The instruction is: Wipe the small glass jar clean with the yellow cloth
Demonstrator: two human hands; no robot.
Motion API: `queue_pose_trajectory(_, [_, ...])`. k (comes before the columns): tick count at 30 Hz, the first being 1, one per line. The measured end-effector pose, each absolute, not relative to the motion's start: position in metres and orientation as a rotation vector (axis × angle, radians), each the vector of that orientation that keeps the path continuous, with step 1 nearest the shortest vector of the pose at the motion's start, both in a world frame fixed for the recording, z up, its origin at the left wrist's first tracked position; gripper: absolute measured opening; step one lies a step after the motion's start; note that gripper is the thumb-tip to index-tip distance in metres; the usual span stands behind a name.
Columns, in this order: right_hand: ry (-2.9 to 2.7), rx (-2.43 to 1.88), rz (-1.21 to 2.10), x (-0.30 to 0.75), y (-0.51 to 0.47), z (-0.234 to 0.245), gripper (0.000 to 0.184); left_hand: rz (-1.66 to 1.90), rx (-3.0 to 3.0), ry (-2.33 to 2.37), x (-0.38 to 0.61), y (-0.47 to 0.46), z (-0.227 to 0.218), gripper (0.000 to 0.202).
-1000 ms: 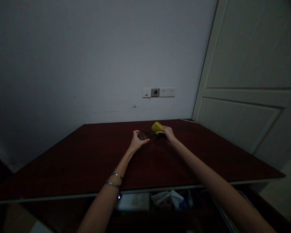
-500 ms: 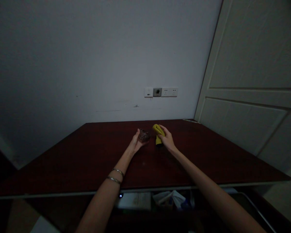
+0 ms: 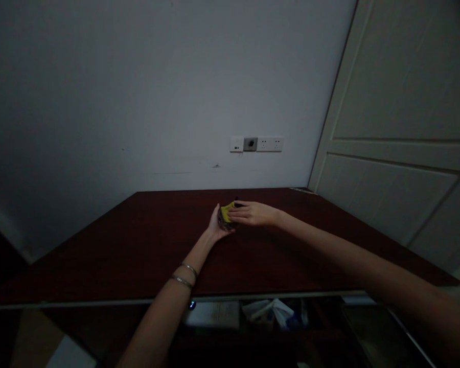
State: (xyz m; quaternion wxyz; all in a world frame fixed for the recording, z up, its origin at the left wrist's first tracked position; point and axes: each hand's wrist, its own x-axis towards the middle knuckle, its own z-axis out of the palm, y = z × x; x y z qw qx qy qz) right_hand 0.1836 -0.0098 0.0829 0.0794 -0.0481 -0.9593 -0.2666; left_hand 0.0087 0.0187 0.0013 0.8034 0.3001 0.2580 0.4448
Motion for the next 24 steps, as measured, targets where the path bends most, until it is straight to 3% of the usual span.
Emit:
queue_pose_trajectory(5, [-3.028,0.004,-0.727,0.18,-0.001,0.092,0.035,0.85,0.701,0.529,0.008,0.015,0.001,0.047])
queue_pose_trajectory(10, [-3.144,-0.185,-0.665,0.175,0.001,0.101,0.037,0.818,0.728,0.5,0.008,0.014,0.005,0.043])
queue_pose_trajectory(19, [-2.926,-0.67,-0.8,0.163,-0.023,0.077,0.036,1.214,0.668,0.65,0.014,0.014,0.01,0.034])
queue_pose_trajectory(24, [-2.874,-0.818,-0.712,0.144,-0.042,0.078,0.033,1.343,0.72,0.648,0.014,0.011,0.013,0.034])
